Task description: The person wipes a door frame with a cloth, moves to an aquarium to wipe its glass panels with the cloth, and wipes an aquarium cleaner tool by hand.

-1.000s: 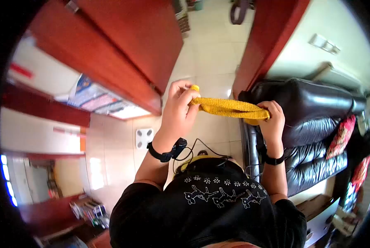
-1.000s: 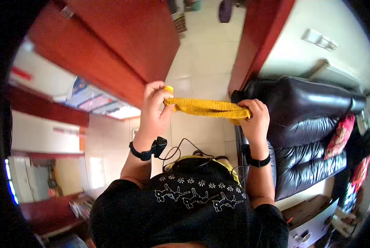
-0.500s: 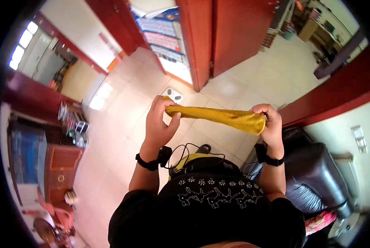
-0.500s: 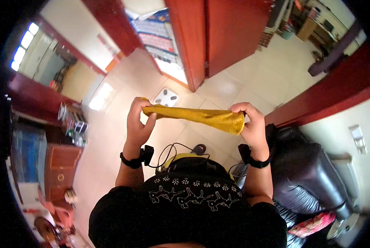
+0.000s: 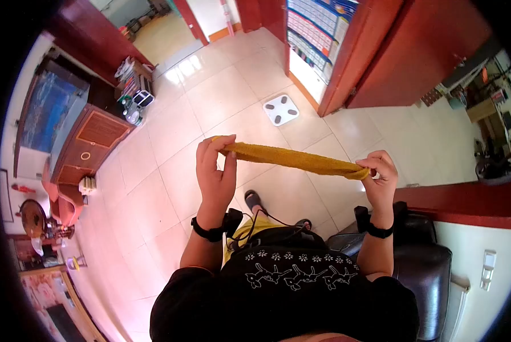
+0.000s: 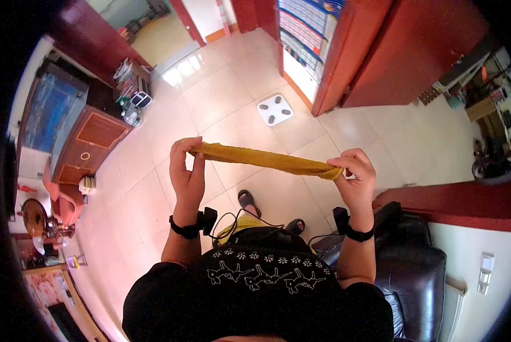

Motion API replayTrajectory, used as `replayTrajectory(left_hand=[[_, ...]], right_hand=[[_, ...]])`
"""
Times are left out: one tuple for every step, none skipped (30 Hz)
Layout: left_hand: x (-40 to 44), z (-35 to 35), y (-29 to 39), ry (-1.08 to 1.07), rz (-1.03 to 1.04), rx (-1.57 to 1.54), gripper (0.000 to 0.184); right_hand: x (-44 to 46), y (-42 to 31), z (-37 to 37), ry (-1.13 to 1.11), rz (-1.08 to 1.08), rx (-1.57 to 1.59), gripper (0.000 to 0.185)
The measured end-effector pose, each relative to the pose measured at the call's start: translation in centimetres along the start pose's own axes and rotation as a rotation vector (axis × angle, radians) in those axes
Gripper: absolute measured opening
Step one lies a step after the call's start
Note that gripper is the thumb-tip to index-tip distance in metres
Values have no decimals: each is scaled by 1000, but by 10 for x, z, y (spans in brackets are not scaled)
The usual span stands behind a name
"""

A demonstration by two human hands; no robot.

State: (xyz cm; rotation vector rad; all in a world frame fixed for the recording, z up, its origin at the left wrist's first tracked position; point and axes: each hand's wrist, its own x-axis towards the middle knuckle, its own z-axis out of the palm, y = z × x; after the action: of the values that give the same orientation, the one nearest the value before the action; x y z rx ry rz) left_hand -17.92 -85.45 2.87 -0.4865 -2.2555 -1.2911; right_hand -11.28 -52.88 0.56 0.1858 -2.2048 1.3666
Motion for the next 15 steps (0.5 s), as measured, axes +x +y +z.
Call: replayTrajectory(left_hand=[[2,-8,-9,48,3,46,29],[5,-17,-17,96,10,91,31],[10,-26,-26,114,9,94,31],[15,-36,-36,129,25,103,32],[20,-48,-47,148,37,117,33],[24,-56,-54,164,-25,-39,31],[28,-72,-63,199,-35,-24,31],[31,-89,-72,203,-56,-42,30],[34,-104,-80,207,-74,-63,29],[36,-119,-89,230,-51,-39,26],[35,-134,-102,256,-52,-29,26],[31,-148,-116,277,-100,-33,24],[26,-162,-128,294,-150,-36,21],[21,-174,-135,307,-226,-75,18],[17,-187,-142,319,-223,-61,18]], right_hand=[[6,-4,12,-31,6,-12,24],[13,-9,24,-59,10,-24,25],[19,-12,34,-68,-6,-22,25],[25,-13,44,-150,10,4,27],[32,-15,57,-237,25,32,29],[36,-11,71,-261,3,42,29],[40,-11,93,-253,109,226,30],[47,-11,114,-248,223,410,31],[58,-16,135,-280,204,419,31],[68,-24,158,-321,184,494,31],[78,-34,180,-357,167,567,31],[89,-41,200,-397,103,549,28],[99,-45,218,-415,97,556,28],[110,-47,236,-517,58,614,27],[119,-51,253,-616,15,672,27]])
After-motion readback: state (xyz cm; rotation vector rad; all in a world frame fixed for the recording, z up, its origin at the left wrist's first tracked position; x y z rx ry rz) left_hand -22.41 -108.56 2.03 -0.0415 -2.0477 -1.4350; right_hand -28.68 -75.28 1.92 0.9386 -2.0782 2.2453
